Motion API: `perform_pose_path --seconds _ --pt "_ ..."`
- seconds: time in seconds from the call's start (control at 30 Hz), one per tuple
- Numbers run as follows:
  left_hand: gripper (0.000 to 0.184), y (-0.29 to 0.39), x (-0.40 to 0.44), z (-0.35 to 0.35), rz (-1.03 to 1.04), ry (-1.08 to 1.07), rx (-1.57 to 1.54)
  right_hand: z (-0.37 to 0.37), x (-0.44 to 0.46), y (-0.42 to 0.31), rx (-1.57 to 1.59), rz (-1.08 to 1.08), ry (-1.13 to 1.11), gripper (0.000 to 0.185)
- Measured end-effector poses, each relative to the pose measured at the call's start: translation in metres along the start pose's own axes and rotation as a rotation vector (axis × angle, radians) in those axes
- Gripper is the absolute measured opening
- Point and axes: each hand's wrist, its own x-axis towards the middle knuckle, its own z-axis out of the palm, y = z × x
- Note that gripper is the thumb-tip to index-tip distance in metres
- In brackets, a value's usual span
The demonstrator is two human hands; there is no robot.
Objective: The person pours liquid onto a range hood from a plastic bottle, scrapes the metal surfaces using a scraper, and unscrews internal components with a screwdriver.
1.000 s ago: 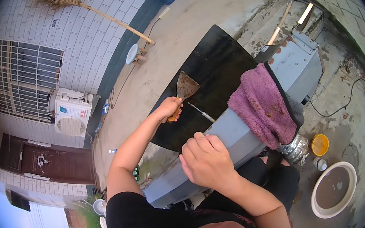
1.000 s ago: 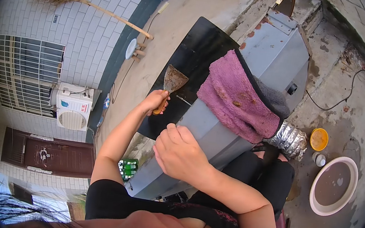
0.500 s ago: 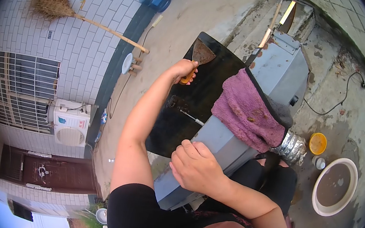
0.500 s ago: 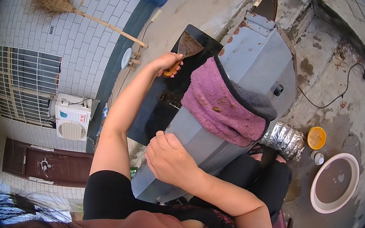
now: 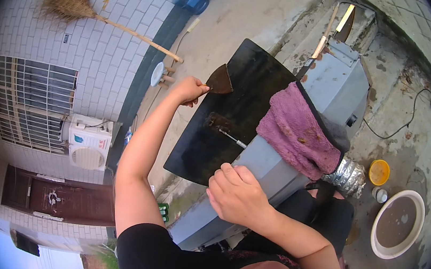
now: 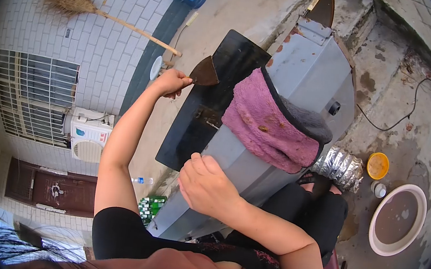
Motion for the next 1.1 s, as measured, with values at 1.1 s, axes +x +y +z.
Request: perform_pose_path --seconds 1.1 --pt "0.039 0.058 0.006 -0.028 0.014 0.171 0.534 0.000 -0.001 0.001 -0.004 -0.016 -0.004 0.016"
